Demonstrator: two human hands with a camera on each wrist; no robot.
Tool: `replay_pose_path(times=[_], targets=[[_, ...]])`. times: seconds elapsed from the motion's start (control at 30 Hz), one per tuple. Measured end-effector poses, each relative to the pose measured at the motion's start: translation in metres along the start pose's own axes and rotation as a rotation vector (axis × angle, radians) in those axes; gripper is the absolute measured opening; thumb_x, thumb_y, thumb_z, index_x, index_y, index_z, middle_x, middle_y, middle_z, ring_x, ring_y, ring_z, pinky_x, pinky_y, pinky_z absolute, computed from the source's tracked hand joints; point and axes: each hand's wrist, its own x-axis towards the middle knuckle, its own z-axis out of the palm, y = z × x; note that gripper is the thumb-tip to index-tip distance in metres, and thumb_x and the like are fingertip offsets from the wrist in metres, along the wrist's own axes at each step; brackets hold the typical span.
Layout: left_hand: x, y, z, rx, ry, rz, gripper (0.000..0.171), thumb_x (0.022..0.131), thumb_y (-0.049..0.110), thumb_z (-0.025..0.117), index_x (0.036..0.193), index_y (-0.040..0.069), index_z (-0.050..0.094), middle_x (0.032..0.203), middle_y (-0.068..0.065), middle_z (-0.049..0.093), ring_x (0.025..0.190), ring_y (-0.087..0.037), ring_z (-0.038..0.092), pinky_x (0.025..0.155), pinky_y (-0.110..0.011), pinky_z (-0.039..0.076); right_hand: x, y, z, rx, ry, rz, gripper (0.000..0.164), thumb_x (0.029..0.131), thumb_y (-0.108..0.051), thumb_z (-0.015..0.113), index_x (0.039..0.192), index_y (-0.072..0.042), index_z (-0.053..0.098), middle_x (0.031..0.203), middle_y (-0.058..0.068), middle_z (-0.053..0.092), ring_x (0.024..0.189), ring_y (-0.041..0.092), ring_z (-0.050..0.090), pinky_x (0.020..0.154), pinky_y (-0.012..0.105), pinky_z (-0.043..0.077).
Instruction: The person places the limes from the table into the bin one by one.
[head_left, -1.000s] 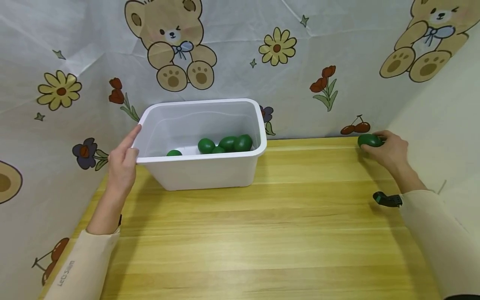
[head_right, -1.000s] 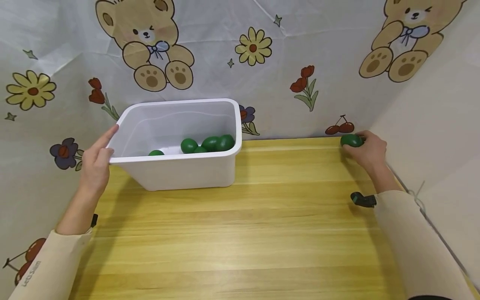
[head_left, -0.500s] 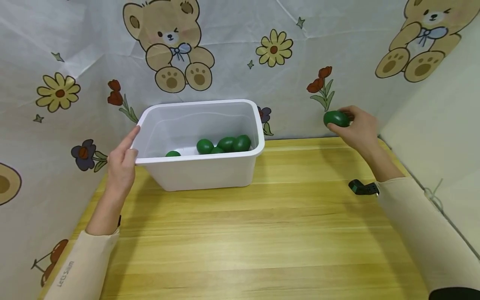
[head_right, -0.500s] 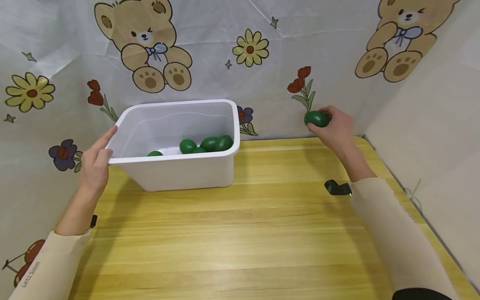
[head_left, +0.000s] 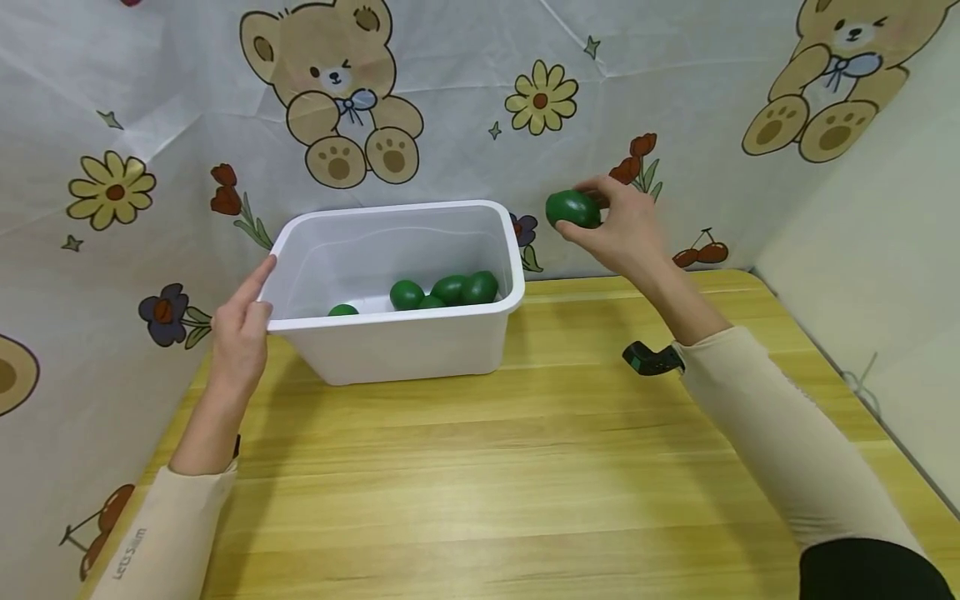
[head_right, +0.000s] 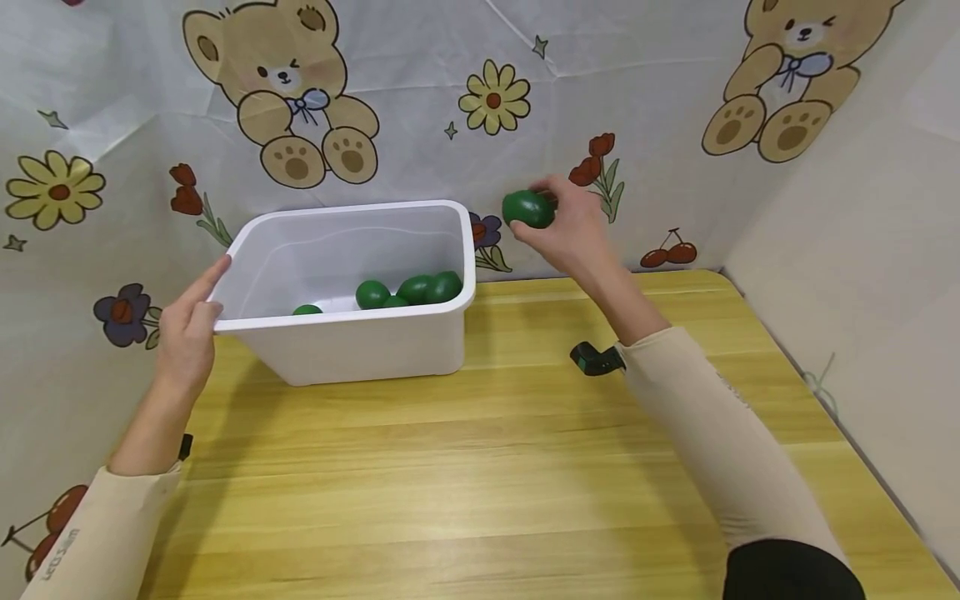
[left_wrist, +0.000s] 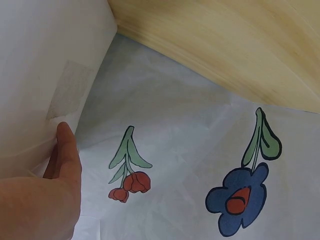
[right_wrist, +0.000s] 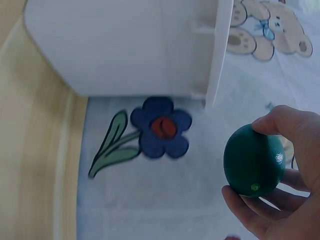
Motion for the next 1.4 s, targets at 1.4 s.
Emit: replay_pose_path(times=[1.4], targets=[[-0.003,0.002,0.002,0.037,0.028,-0.005,0.059,0.105,0.02,0.032,0.158,0.041,0.045,0.166,0.009,0.042,0.152,-0.029,0.044,0.122,-0.061,0.035,-0.027,0.013,0.028,0.049,-0.081,-0.131,0.043,0.104,-0.027,0.067,0.139,-0.001,0.062,0.139,0.019,0.065,0.131,0.036,0.059,0.108,0.055,0.052]])
